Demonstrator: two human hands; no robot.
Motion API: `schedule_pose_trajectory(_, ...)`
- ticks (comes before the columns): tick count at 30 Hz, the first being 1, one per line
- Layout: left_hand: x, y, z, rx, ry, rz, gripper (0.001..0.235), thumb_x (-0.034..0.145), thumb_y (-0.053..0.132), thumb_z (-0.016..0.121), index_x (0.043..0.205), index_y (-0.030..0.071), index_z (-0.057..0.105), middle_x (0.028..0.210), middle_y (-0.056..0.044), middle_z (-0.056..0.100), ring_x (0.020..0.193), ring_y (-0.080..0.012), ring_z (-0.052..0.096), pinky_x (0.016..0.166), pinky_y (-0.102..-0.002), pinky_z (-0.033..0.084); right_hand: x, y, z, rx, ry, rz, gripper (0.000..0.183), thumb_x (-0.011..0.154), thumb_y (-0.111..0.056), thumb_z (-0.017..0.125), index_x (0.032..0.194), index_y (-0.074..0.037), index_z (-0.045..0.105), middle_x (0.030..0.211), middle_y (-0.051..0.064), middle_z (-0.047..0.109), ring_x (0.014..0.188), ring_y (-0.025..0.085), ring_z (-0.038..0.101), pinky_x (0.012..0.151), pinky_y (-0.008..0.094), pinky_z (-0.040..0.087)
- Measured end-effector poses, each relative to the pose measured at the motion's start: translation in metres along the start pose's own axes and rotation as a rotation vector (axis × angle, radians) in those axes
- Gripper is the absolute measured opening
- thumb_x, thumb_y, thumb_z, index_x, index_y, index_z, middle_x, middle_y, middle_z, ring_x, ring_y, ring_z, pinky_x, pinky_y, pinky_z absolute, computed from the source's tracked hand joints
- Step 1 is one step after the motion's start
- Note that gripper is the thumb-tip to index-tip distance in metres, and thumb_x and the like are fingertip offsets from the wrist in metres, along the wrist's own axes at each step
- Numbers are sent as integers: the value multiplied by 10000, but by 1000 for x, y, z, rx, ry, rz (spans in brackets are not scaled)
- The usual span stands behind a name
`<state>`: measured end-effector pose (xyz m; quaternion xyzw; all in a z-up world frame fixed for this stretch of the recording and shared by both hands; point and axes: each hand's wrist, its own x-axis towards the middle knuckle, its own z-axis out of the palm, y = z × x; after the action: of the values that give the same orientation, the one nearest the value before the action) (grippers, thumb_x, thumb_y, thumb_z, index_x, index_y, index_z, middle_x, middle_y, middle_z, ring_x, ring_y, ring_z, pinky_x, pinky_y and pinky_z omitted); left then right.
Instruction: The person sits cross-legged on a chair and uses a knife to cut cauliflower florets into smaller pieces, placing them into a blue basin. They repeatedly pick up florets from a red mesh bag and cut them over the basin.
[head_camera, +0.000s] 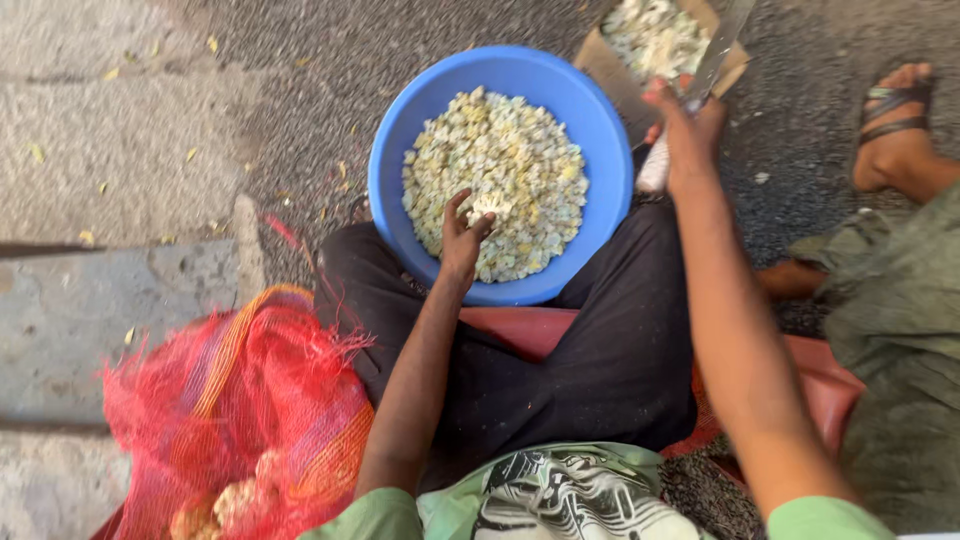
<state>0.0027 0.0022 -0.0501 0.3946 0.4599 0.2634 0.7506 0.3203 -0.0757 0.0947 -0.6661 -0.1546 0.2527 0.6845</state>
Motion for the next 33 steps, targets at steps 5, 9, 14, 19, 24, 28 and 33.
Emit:
schedule_pose_trajectory(5,-10,17,14,106,-86,141,537,900,122,787,1403,95,599,1426,-185,581,1256,-262,598,1025,-396,538,-50,25,-17,-76,-153,16,270,912,-176,802,1104,-53,659,1027,85,727,777,112,728,502,260,528)
schedule_pose_trajectory(9,-29,30,21,183,-246,131,465,880,145,790,1331,101,685,1346,-119,663,1176,-230,646,976,-391,563,-138,83,20,-136,-268,251,471,853,-178,821,1267,-46,640,1058,71,753,762,55,676,546,234,525)
schedule_pose_trajectory(14,-38,31,16,396,-211,259,404,890,133,806,1278,82,705,1252,-87,724,1092,-184,671,899,-336,571,-155,94,45,-215,-540,239,552,905,-237,792,1382,-17,621,906,50,725,604,66,580,534,237,507)
schedule_pose_trajectory(19,-37,22,15,520,-110,469,327,851,102,842,1133,55,683,1141,-57,719,993,-147,666,759,-305,550,-158,95,50,-275,-489,190,514,890,-259,808,1289,9,626,866,39,722,603,70,613,515,247,525)
schedule_pose_trajectory(24,-33,18,24,461,-96,596,350,841,39,851,1094,54,611,1005,-58,641,896,-165,591,762,-316,506,-149,105,48,-280,-433,112,389,882,-268,814,1118,-22,627,824,30,712,632,68,642,500,248,528)
schedule_pose_trajectory(28,-36,24,27,582,-4,587,326,791,-6,807,1045,64,614,972,-75,596,836,-189,599,701,-312,515,-145,125,49,-279,-402,85,376,881,-287,840,1070,-33,638,795,20,658,607,77,614,491,258,520)
schedule_pose_trajectory(33,-38,34,29,647,43,581,305,800,-18,770,1059,71,635,930,-113,551,756,-256,561,669,-370,486,-139,143,57,-328,-401,105,355,870,-284,838,1044,-32,659,771,19,688,546,80,605,477,266,514)
